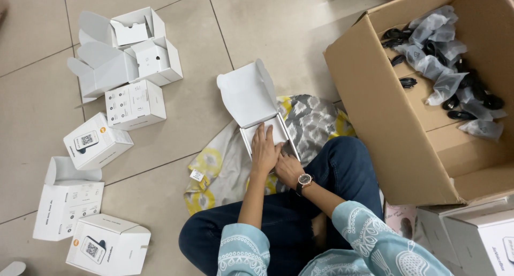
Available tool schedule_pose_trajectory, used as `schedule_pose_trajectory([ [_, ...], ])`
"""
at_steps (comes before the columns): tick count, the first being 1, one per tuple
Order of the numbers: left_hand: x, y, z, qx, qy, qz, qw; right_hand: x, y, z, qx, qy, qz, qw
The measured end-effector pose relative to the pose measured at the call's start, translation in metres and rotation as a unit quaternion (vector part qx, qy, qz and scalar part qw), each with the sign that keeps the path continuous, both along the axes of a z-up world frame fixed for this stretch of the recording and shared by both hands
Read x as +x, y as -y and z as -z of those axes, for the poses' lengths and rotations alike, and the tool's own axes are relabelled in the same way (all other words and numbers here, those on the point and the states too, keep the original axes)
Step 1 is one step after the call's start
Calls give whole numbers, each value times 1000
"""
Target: The person packs electronic devices and their cables into small white retail boxes.
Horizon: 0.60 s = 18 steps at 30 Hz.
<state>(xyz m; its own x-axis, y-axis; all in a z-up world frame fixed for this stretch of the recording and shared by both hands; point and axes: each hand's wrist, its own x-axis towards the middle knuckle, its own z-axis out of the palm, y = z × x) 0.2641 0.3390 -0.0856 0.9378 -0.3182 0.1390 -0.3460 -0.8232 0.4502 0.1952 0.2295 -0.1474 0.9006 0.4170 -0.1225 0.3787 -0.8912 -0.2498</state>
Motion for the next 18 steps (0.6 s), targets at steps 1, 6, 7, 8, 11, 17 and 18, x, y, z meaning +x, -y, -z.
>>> schedule_pose_trajectory([
  [1,0,0,1,1,-2,0,1000,-2,-1,-7,1,-2,0,1000],
  [6,17,1,-1,63,-85,-39,994,-2,-2,-25,37,19,13,999],
  [7,19,1,0,63,-85,-38,994,-2,-1,-23,37,19,14,999],
  [8,20,2,0,77,-86,-34,993,-2,-1,-21,40,6,15,999],
  [11,22,3,-6,116,-74,-22,990,-1,-1,-17,38,3,13,999],
  [17,20,2,-12,162,-73,-36,984,-2,-2,-18,31,39,4,999],
  [18,19,3,-16,156,-78,-46,984,-2,-2,-15,19,22,6,1000],
])
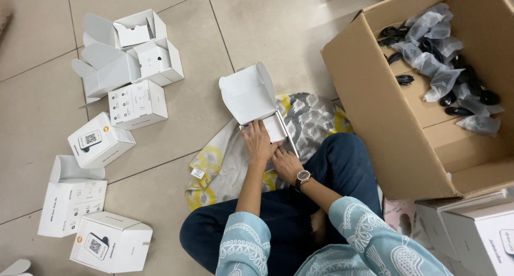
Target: The person packs electronic devices and their cables into small white retail boxes.
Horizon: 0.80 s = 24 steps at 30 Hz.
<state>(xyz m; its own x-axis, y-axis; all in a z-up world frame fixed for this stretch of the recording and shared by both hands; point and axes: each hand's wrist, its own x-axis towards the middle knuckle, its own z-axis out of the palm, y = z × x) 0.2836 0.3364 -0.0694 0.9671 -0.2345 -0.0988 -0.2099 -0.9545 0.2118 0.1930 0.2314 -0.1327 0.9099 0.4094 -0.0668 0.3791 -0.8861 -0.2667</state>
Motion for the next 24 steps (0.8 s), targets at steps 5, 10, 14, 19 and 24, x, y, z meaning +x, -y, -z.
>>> schedule_pose_trajectory([
  [5,0,3,-4,2,-5,-18,1000,-1,0,-11,-6,3,-1,1000],
  [10,-6,5,-34,11,-1,-27,1000,-2,6,0,1,20,-18,1000],
  [14,-10,-10,-12,9,19,18,1000,-5,11,-1,41,56,-40,997],
  [19,-21,-13,14,-32,45,108,993,-3,12,8,75,100,-53,991],
  [24,-41,-9,60,29,50,158,986,-4,12,34,37,-20,-68,997],
])
